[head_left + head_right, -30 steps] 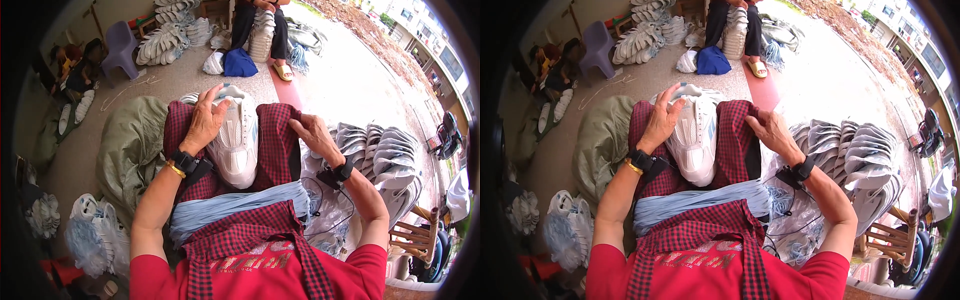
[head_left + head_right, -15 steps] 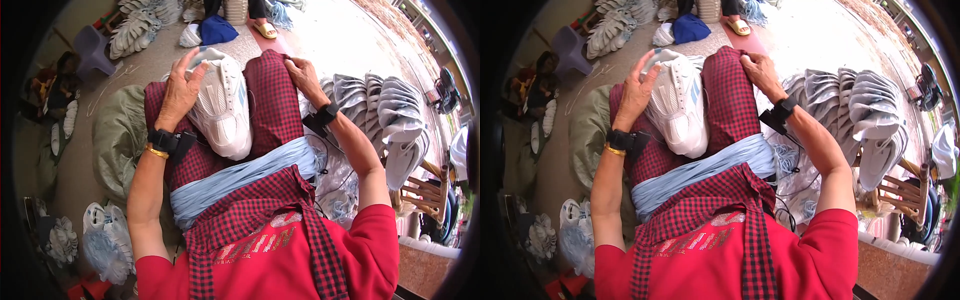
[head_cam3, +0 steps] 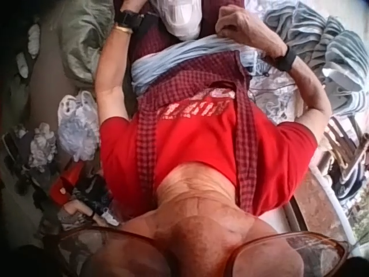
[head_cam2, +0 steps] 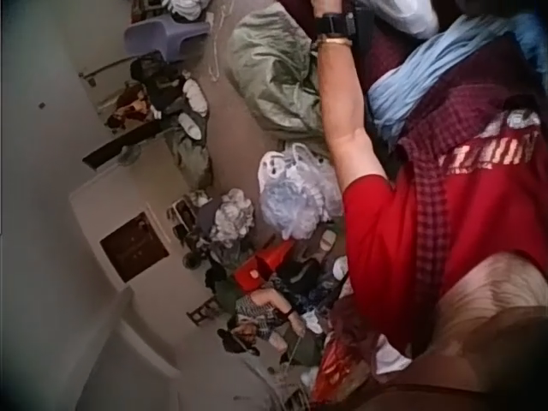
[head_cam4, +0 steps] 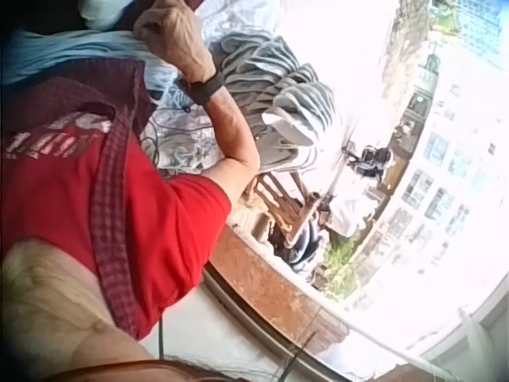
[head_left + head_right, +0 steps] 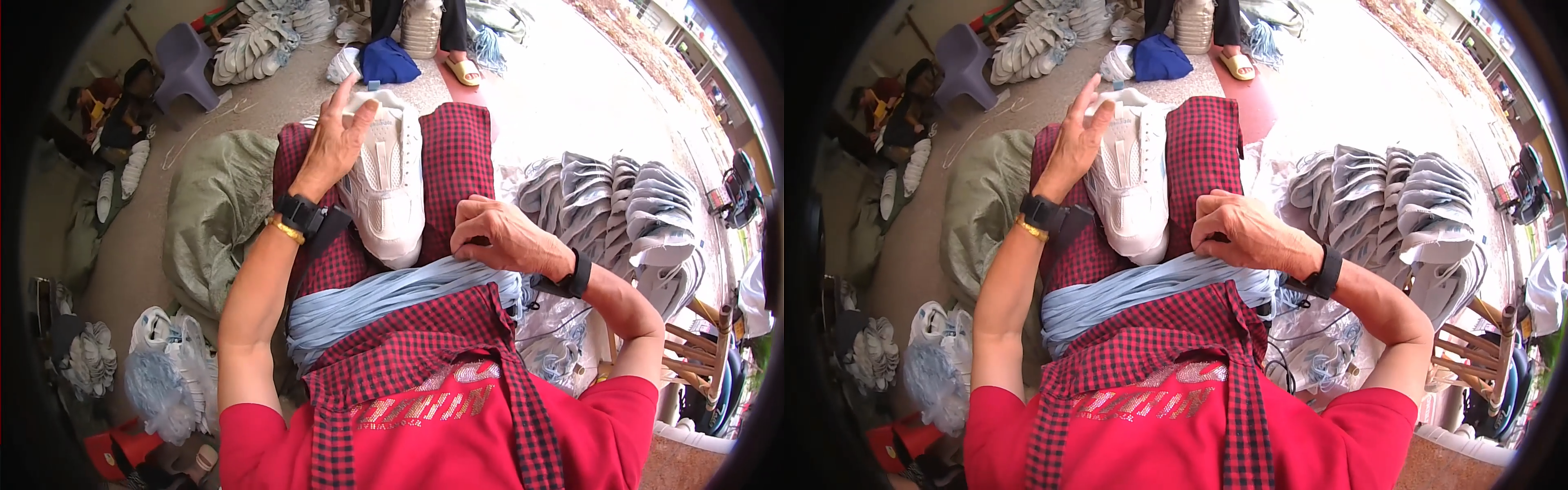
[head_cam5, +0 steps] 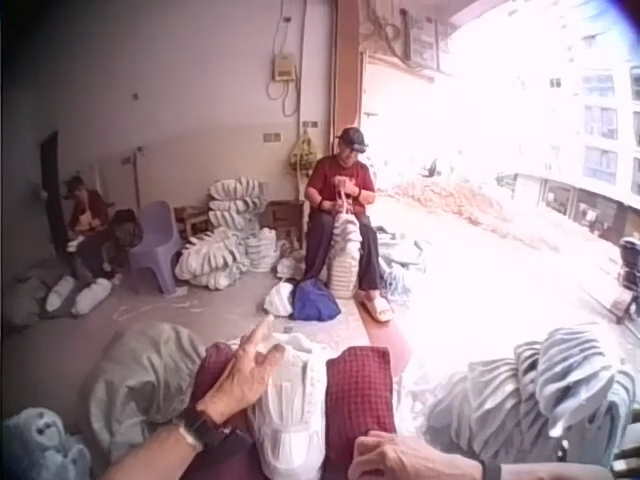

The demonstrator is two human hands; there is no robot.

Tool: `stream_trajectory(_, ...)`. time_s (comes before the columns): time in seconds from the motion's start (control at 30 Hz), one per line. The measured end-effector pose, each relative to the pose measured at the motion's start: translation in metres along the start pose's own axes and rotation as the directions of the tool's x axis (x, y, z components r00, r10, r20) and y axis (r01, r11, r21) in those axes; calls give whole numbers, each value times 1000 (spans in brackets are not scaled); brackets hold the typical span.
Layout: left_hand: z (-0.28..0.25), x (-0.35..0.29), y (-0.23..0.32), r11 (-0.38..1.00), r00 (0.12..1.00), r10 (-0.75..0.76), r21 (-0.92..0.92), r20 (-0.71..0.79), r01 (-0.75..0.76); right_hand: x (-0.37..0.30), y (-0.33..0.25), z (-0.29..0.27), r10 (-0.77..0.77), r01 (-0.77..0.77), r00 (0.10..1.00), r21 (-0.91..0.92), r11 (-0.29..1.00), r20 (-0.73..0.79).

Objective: Insert and thread laces through the eyelets of a sneaker.

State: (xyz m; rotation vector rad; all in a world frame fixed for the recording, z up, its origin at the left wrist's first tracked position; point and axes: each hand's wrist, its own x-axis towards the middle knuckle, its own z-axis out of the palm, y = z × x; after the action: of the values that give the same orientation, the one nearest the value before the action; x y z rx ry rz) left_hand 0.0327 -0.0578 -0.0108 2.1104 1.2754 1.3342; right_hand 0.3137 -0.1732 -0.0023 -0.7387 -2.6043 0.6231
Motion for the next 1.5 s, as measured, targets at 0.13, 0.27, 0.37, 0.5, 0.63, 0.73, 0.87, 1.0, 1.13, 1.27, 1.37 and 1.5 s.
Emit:
stream_trajectory(0.13,-30,-27,17,975,959,-112,-217,-261,55,4,-18,-16,324,-330,942,420,845,88)
stream_trajectory(0.27,-32,-74,90,883,950,-95,-415,297,218,18,-37,-28,391,-258,920,726,638,-16)
stream_trajectory(0.37,-43,-90,117,808,811,-142,-407,567,426,31,-41,-45,322,-191,940,603,775,-116)
stream_trajectory(0.5,-101,-86,120,621,887,-178,-651,426,437,22,34,-77,435,-329,823,316,890,-366)
stream_trajectory(0.63,-160,-79,141,411,982,-102,-892,157,186,-43,135,-73,522,-601,646,51,798,-557)
stream_trajectory(0.73,-209,-82,177,333,997,72,-942,-20,-43,-83,200,-60,506,-690,545,-15,724,-668)
stream_trajectory(0.87,-191,-71,178,345,985,174,-937,14,-48,-133,251,-24,481,-755,529,-129,643,-699)
stream_trajectory(1.0,-116,-57,192,903,896,123,-422,427,77,-127,254,-12,613,-796,575,-195,574,-542)
stream_trajectory(1.13,-54,-64,154,963,862,118,-268,494,22,10,95,-49,449,-164,738,511,844,-504)
stream_trajectory(1.27,-44,-60,139,981,892,24,-182,451,65,49,-32,-23,368,-112,930,963,246,14)
stream_trajectory(1.37,-48,-55,124,963,889,-121,-167,441,213,48,-53,-27,398,-354,898,843,405,186)
stream_trajectory(1.5,-55,-58,92,931,831,-198,-166,520,325,65,-29,-12,381,-298,924,669,681,24)
